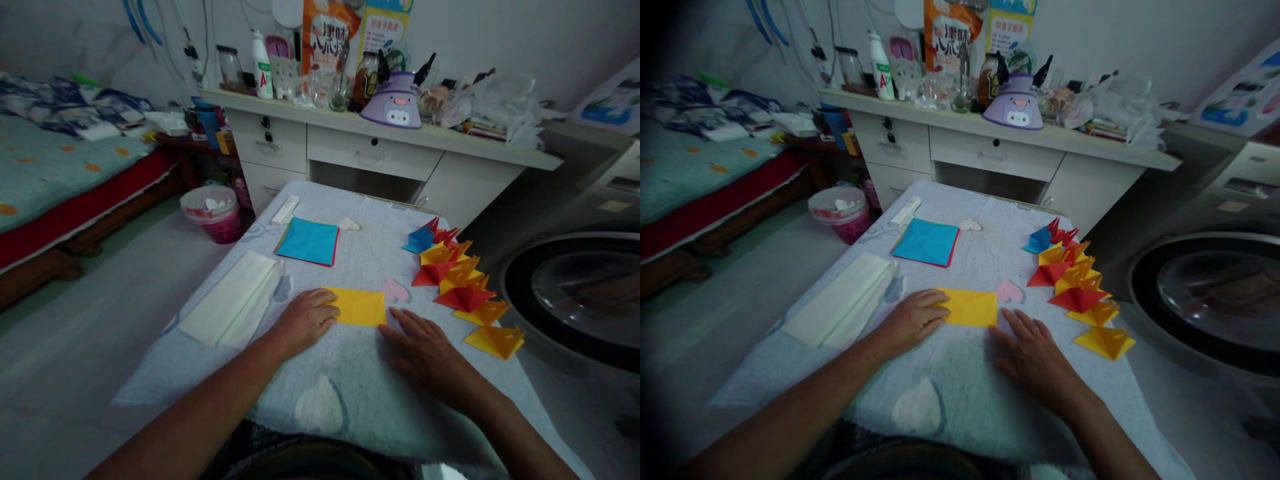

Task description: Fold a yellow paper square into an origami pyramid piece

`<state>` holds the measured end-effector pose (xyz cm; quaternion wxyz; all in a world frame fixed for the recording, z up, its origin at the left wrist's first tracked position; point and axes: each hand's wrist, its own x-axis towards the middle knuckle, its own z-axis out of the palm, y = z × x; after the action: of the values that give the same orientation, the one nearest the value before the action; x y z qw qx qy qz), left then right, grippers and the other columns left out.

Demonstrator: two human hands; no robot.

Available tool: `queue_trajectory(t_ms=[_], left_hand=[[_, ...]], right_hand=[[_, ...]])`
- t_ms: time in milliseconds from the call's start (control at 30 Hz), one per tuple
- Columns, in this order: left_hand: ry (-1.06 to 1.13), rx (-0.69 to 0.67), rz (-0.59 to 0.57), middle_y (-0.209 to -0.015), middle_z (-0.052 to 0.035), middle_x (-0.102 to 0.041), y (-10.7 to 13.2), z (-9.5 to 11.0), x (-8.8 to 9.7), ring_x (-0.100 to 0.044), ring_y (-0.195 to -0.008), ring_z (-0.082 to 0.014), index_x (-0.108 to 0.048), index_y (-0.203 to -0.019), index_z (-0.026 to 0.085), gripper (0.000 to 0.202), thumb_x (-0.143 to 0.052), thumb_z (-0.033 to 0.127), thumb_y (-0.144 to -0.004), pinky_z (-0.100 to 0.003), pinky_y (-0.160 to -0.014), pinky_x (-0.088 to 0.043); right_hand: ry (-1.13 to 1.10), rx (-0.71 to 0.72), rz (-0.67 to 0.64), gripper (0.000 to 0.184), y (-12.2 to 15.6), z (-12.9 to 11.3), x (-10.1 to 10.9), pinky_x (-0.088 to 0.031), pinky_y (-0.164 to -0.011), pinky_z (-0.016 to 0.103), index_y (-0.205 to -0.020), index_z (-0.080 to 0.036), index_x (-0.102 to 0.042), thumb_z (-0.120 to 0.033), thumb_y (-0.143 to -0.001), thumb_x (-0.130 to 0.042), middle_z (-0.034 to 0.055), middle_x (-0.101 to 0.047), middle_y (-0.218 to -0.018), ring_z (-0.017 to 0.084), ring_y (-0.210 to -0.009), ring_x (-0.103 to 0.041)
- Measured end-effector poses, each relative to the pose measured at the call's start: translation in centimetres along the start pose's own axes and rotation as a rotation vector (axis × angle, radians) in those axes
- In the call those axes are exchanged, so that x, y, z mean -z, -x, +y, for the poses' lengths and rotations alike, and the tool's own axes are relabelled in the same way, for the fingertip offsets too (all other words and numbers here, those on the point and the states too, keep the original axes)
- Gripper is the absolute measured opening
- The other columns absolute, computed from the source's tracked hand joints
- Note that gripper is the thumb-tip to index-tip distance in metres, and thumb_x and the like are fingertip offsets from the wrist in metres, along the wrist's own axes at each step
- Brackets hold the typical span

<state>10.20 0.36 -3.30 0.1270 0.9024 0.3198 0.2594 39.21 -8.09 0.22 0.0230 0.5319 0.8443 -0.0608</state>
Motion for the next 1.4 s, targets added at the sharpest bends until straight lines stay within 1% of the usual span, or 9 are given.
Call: queue_trajectory(t_ms=[100,133,267,400,467,567,900,1133,1400], left_hand=[[0.042,0.069,0.043,-0.118,-0.0092,-0.066,-0.2,0.1,0.4,-0.058,-0.114,-0.0241,-0.068,-0.107,0.019,0.021,-0.059,0.023,-0.088,-0.043,-0.1,-0.046],[0.051,0.1,0.08,-0.121,-0.0101,-0.064,-0.3,0.2,0.5,-0.056,-0.117,-0.0246,-0.064,-0.113,0.019,0.027,-0.06,0.024,-0.087,-0.044,-0.102,-0.045],[0.014,0.235,0.195,-0.135,-0.0159,-0.052,-0.2,-0.1,0.4,-0.046,-0.128,-0.0299,-0.042,-0.137,0.016,0.062,-0.065,0.031,-0.082,-0.051,-0.108,-0.038],[-0.049,0.315,0.132,-0.14,-0.0188,-0.047,0.1,-0.5,-0.3,-0.041,-0.131,-0.0351,-0.031,-0.143,0.015,0.08,-0.068,0.043,-0.078,-0.055,-0.107,-0.035],[-0.074,0.332,0.088,-0.139,-0.018,-0.047,0.2,-0.5,-0.5,-0.04,-0.132,-0.0352,-0.033,-0.142,0.015,0.079,-0.069,0.044,-0.077,-0.055,-0.108,-0.034],[-0.097,0.342,0.049,-0.139,-0.017,-0.049,0.2,-0.4,-0.5,-0.041,-0.131,-0.0337,-0.037,-0.14,0.014,0.076,-0.07,0.042,-0.076,-0.052,-0.11,-0.032],[-0.079,0.288,0.02,-0.137,-0.0156,-0.051,0.2,-0.3,-0.3,-0.044,-0.129,-0.0306,-0.038,-0.139,0.015,0.069,-0.066,0.038,-0.08,-0.049,-0.109,-0.034],[-0.048,0.275,0.026,-0.132,-0.0117,-0.053,0.1,-0.2,-0.3,-0.046,-0.125,-0.0299,-0.042,-0.135,0.019,0.063,-0.066,0.032,-0.079,-0.05,-0.107,-0.036],[0.207,0.358,0.132,-0.126,-0.0081,-0.045,-0.5,1.1,0.1,-0.049,-0.119,-0.0247,-0.03,-0.143,0.028,0.081,-0.062,0.011,-0.071,-0.042,-0.099,-0.046]], right_hand=[[-0.037,-0.036,0.063,0.032,-1.0,-0.7,1.5,-0.046,-0.099,0.053,-0.119,-0.025,-0.067,-0.031,-0.088,-0.06,0.0156,-0.046,-0.146,0.035,-0.126,-0.052],[-0.045,-0.043,0.099,0.031,-1.7,-1.2,1.9,-0.046,-0.099,0.051,-0.118,-0.023,-0.067,-0.028,-0.088,-0.059,0.0165,-0.047,-0.145,0.034,-0.126,-0.053],[-0.046,-0.045,0.273,0.052,-5.4,-3.2,2.3,-0.038,-0.106,0.054,-0.134,-0.017,-0.054,-0.031,-0.084,-0.063,0.0178,-0.048,-0.144,0.035,-0.132,-0.043],[-0.056,-0.098,0.344,0.07,-8.3,-4.1,0.0,-0.031,-0.107,0.06,-0.142,-0.014,-0.044,-0.039,-0.08,-0.066,0.0204,-0.039,-0.15,0.039,-0.135,-0.037],[-0.074,-0.122,0.338,0.068,-8.9,-4.2,-1.2,-0.025,-0.109,0.061,-0.142,-0.014,-0.043,-0.04,-0.083,-0.063,0.0196,-0.039,-0.15,0.038,-0.137,-0.034],[-0.103,-0.136,0.297,0.062,-8.9,-4.2,-2.2,-0.026,-0.108,0.06,-0.138,-0.012,-0.047,-0.041,-0.085,-0.06,0.0194,-0.043,-0.148,0.037,-0.134,-0.037],[-0.154,-0.114,0.296,0.059,-8.8,-4.2,-2.3,-0.029,-0.107,0.053,-0.137,-0.012,-0.048,-0.043,-0.088,-0.055,0.0183,-0.047,-0.144,0.034,-0.13,-0.04],[-0.221,-0.096,0.327,0.062,-8.8,-4.0,-2.3,-0.031,-0.106,0.052,-0.14,-0.013,-0.044,-0.042,-0.087,-0.056,0.0184,-0.049,-0.14,0.034,-0.127,-0.043],[-0.364,-0.053,0.441,0.061,-8.8,-3.4,-2.3,-0.034,-0.105,0.05,-0.14,-0.008,-0.04,-0.024,-0.082,-0.051,0.0183,-0.056,-0.13,0.03,-0.121,-0.047]])
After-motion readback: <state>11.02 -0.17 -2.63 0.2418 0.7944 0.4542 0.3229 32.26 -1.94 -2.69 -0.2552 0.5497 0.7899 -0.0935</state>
